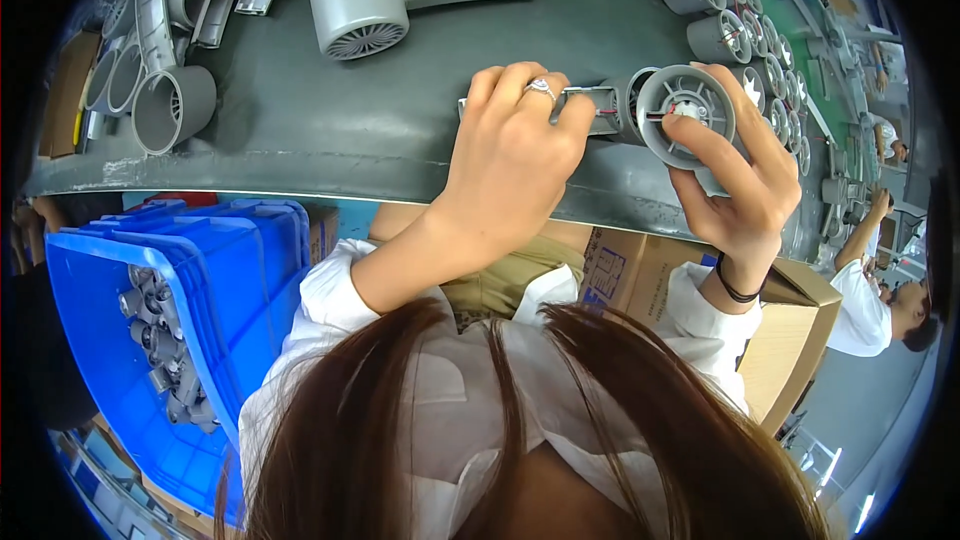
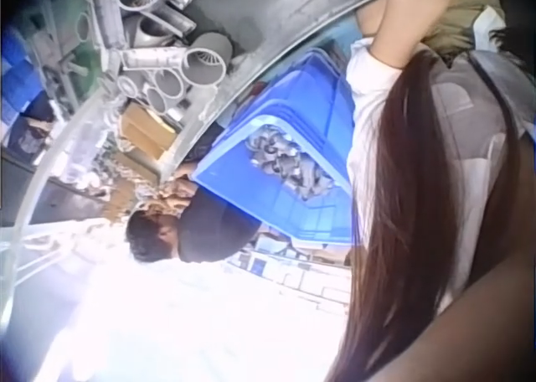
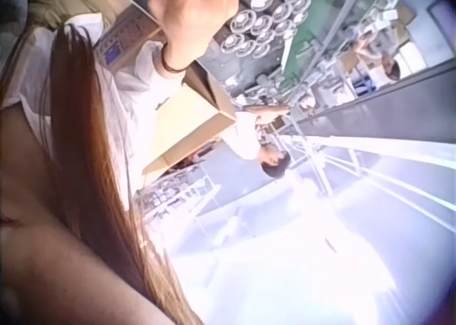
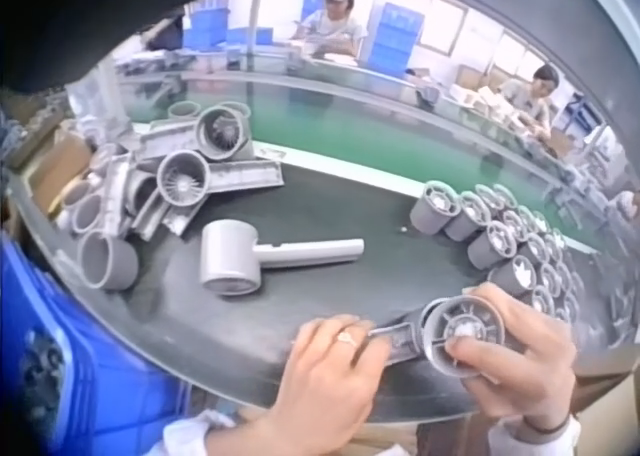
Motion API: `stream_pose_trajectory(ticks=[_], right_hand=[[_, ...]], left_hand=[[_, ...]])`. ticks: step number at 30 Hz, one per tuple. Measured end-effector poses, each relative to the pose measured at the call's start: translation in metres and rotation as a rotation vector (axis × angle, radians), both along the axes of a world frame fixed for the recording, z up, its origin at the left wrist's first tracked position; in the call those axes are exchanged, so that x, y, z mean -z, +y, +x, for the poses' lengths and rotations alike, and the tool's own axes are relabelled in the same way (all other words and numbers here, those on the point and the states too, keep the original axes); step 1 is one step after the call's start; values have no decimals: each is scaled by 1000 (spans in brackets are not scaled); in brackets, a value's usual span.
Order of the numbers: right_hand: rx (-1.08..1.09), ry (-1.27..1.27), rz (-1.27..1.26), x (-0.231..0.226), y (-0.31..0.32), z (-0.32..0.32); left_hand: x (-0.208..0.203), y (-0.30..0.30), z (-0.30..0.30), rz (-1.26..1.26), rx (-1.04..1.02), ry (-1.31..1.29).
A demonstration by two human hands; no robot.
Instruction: The person assembles handheld fan housings by hand, inserting motor components and wires into the fan housings.
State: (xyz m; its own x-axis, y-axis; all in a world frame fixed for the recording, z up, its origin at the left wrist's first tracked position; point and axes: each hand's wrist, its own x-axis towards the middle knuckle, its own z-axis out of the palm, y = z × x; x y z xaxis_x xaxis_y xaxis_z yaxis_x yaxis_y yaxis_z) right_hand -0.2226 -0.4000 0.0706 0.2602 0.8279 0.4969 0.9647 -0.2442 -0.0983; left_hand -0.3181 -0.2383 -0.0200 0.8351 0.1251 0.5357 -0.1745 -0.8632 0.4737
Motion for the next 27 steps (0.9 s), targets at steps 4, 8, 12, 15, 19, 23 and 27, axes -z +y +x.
stream_pose_trajectory(ticks=[4,8,12,15,19,23,27], right_hand=[[-11,103,23,7,0,2],[4,114,54,11,-1,2],[-4,134,74,13,-1,3],[4,139,78,14,-2,4],[-3,147,88,14,-2,5],[-3,143,90,15,-3,6],[7,190,111,18,-7,6]], left_hand=[[-1,6,-1,-63,91,-39],[-11,3,2,-77,109,15],[-13,-6,6,-15,83,46],[-11,-11,10,-27,72,68],[-12,-21,10,20,11,59],[-9,-23,11,-50,-4,29],[-10,-23,14,-132,64,5]])
